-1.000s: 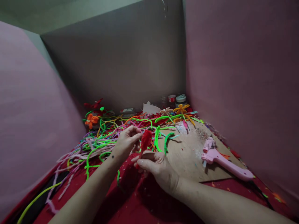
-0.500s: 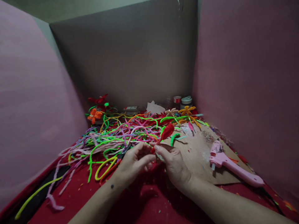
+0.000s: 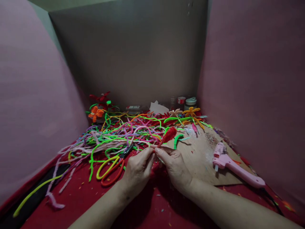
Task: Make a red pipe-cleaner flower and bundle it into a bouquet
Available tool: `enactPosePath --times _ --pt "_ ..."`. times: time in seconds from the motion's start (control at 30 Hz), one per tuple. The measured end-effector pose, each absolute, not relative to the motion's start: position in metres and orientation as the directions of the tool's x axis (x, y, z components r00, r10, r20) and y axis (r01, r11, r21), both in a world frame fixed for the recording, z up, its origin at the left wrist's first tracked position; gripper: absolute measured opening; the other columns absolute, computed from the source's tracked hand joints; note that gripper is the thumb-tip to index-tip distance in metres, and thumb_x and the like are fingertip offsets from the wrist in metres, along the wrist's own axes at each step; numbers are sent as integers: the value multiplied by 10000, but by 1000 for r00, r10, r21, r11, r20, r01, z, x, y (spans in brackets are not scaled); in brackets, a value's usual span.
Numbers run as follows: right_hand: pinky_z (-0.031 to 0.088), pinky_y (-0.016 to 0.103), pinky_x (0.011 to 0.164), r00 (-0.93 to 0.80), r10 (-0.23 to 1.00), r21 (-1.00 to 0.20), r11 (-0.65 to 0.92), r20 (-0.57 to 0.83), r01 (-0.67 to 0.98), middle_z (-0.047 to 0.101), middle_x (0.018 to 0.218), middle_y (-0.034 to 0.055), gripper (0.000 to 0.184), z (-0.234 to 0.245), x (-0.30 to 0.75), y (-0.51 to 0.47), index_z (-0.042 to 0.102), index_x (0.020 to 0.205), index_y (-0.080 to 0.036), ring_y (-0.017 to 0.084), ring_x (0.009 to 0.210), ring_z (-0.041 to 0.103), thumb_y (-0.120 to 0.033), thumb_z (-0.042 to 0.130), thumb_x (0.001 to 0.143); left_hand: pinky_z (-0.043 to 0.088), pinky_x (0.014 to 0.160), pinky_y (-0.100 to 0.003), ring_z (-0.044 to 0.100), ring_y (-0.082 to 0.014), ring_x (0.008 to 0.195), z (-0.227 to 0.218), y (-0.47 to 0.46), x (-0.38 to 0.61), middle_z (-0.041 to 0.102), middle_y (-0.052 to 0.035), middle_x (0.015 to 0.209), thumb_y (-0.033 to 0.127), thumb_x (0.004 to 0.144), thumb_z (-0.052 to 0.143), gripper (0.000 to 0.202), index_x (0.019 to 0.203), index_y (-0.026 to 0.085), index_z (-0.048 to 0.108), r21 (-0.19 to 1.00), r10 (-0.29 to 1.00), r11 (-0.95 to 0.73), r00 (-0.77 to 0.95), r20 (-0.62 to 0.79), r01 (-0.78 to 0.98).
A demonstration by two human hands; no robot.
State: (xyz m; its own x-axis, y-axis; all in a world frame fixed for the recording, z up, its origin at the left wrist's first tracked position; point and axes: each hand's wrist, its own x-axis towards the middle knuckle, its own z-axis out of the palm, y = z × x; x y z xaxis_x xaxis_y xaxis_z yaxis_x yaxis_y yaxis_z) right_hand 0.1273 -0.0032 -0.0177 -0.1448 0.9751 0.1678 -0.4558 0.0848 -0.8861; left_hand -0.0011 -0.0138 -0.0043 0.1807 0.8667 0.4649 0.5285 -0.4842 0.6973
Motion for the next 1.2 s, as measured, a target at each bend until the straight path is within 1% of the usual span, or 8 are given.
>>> enactPosePath --times 0.1,0.23,0.33,0.43,0.7,0.83,1.03,1.2 --pt "424 273 766 -183 953 -896 147 242 -419 630 762 2 201 -21 127 -1 725 872 -201 140 768 543 -325 596 781 437 619 -212 579 -137 633 -1 -12 -1 661 -2 747 265 791 530 139 828 247 663 757 902 -420 139 408 501" --pt "384 305 895 -213 914 -891 249 347 -380 652 899 10 208 -21 127 0 702 952 -234 163 925 550 -296 558 816 320 444 -177 407 -73 453 6 -10 -1 506 40 547 309 778 551 131 736 208 622 919 971 -234 124 205 316" --pt "387 307 893 -218 906 -895 274 364 -352 656 905 17 210 -20 128 0 701 923 -214 166 925 554 -270 519 835 227 382 -167 311 -47 388 10 -9 0 409 63 474 344 748 593 183 676 176 576 989 988 -57 150 36 139" --pt "400 307 860 -220 917 -914 255 332 -317 644 837 21 214 -21 128 0 690 816 -182 163 875 551 -265 494 843 185 355 -153 277 -27 351 11 -7 -1 410 70 458 356 724 629 219 660 163 547 998 977 54 209 -49 -17" --pt "406 338 859 -257 925 -910 172 281 -377 641 884 17 167 -18 130 -2 690 813 -202 182 905 544 -292 549 804 154 317 -117 187 10 290 9 -5 -10 404 88 428 327 731 650 219 700 154 519 943 905 258 395 -159 -210" --pt "423 325 814 -286 933 -869 52 218 -493 659 934 14 176 -20 129 0 704 904 -225 194 937 547 -272 617 758 161 309 -111 141 17 293 11 -3 -15 378 98 416 303 746 647 204 705 155 513 909 868 336 456 -197 -248" --pt "422 260 683 -314 940 -749 -113 133 -653 631 626 -36 122 -23 127 -1 717 758 -204 113 643 547 -189 737 639 155 300 -116 135 16 290 14 -5 -18 441 83 449 270 764 629 203 915 145 581 898 823 357 541 -173 -256" --pt "422 266 662 -318 945 -729 -165 76 -664 638 635 -23 91 -21 127 -3 687 686 -180 112 612 546 -190 750 620 137 322 -130 166 14 302 14 -5 -17 426 75 458 294 786 594 170 814 126 591 930 833 315 525 -175 -190"
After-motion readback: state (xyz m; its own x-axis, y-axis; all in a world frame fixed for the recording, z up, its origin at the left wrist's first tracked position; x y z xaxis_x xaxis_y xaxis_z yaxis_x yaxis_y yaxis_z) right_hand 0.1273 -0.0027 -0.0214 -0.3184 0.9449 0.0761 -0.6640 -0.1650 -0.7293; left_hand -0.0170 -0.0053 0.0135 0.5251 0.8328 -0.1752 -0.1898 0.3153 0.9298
